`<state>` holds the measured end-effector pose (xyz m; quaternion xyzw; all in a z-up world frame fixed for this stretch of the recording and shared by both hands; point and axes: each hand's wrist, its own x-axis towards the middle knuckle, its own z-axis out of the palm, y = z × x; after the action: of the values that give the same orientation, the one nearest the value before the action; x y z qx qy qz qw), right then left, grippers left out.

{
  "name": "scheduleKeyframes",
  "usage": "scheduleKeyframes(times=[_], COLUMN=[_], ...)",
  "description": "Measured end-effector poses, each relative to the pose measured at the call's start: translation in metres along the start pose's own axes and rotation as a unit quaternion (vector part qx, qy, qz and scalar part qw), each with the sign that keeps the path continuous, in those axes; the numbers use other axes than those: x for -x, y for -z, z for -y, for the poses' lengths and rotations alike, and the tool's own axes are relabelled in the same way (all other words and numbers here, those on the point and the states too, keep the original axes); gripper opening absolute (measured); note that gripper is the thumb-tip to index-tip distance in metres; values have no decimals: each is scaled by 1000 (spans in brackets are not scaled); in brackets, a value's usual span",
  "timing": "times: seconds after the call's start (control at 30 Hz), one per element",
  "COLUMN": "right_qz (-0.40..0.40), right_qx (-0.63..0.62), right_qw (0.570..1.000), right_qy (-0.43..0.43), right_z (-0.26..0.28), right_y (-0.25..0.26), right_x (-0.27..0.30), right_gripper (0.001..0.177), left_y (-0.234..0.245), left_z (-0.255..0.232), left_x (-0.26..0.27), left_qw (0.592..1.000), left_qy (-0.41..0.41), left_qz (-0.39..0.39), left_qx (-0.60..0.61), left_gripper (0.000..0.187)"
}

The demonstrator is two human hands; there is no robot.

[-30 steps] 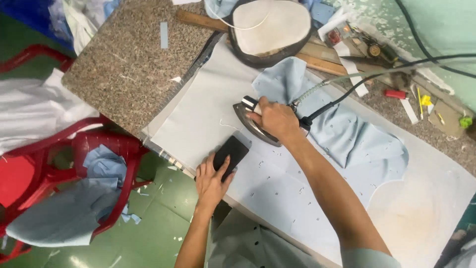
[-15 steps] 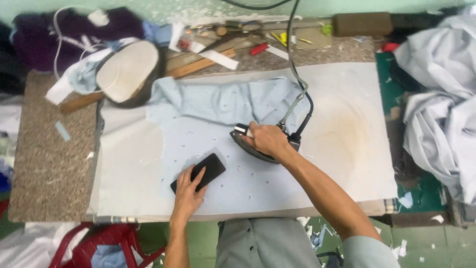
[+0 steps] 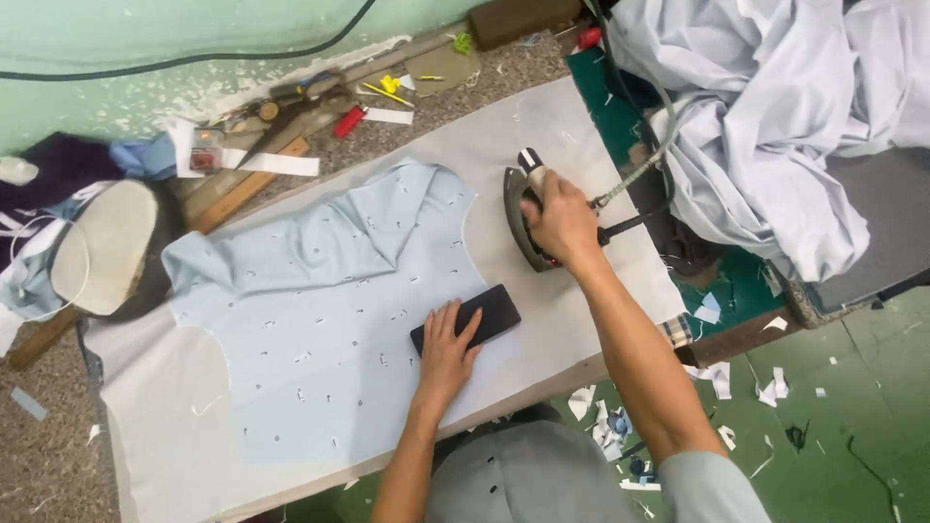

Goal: The person irons a light blue patterned fabric piece on a white work surface using a steam iron and a dark rectangular pressing block. After ironing, the person uses large scissors to cut the fabric along the edges of the pattern.

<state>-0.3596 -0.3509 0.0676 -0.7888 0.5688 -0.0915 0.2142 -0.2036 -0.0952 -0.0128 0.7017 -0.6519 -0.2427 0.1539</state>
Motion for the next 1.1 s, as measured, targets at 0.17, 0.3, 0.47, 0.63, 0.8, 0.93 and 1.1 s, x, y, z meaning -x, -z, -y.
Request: scheduleKeyframes(times=[0.17,0.3,0.47,0.63,0.8,0.93,1.1], right_qz=[-152,-355,-314,-115,-47,-47,102], right_qx=[197,60,0,117,151,164,61], right_qw=[959,901,949,981,979,972,927], right_qy=[137,242,17,-103,-131,-163,-356], right_z=[-24,-68,-262,-325,-301,-290,-194], right_y=[-29,-31,-57,-72,-52,-40,41], right_x=[63,87,108,61,40,57,89], right_gripper=[72,41,21,37,43,48,49], left_y=[-11,-7,-10,-9,-6,16,17], left_z=[-20,-25,-25,-17,-3,13,66], left_x=[-15,-16,-18,-19,-13,-8,-10], left_qw=[1000,1000,1000,1000,998,998,997], left_qy=[7,3,4,2,-3,11,-74], left_qz=[-12,-1,-13,-19,-5,24,-19], left_qx=[-20,-14,7,17,55,66,3], left_gripper=[66,69,65,65,61,60,62])
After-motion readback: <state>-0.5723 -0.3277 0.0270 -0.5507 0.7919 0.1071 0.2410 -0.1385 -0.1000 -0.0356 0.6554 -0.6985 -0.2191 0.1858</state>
